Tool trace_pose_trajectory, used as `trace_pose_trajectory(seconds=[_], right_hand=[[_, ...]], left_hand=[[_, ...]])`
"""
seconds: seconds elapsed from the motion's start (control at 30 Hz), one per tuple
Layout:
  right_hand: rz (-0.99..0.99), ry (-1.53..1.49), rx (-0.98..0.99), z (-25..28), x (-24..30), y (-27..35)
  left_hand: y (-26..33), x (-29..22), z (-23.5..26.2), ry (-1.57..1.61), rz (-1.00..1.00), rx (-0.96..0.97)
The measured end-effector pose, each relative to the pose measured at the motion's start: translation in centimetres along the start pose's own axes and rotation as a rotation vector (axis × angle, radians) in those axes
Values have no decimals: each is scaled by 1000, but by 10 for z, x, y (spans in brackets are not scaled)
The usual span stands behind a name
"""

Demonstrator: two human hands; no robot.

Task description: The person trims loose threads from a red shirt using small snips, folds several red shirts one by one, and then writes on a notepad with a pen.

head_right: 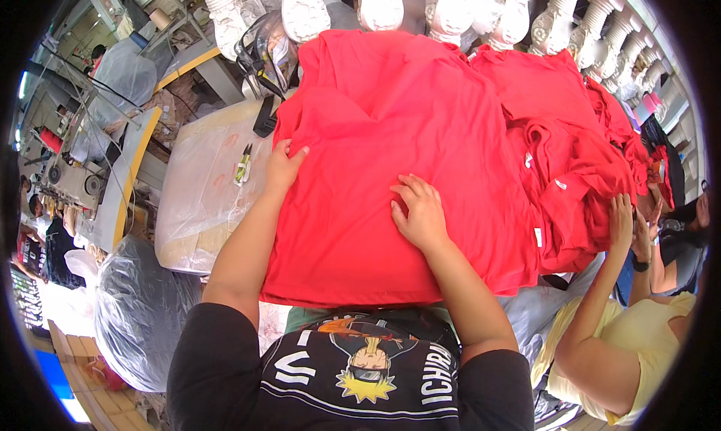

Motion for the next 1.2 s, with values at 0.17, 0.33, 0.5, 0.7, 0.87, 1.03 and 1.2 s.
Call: trace_pose_trajectory(seconds=[0.17,0.33,0.5,0.7,0.87,1.03,1.2], right_hand=[[-24,-66,-37,20,-13,-2],[-126,170,-434,107,-66,-40],[-562,215,-366,125,-142,-66],[-903,96,-121,112,-166,-89],[-887,-613,-245,95,-172,-87],[-843,-1049,-233,92,-127,-103],[-606,-943,-443,170,-74,-103]], left_hand=[[-24,27,34,340,65,-191],[-17,69,8,84,141,-20],[-23,49,-10,302,413,135],[-19,7,-1,585,309,563],[-25,14,-14,631,414,572],[-30,-2,-17,982,435,412],[-22,-54,76,1338,264,360]])
Point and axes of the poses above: each hand's wrist, its own y-axis away from the middle knuckle, its own z-axis out of the back of the hand, x = y × z, the point moved 5 cm from there along -y, towards the middle knuckle, and after that the axes turned 15 degrees about -y, right-handed, at the moved point
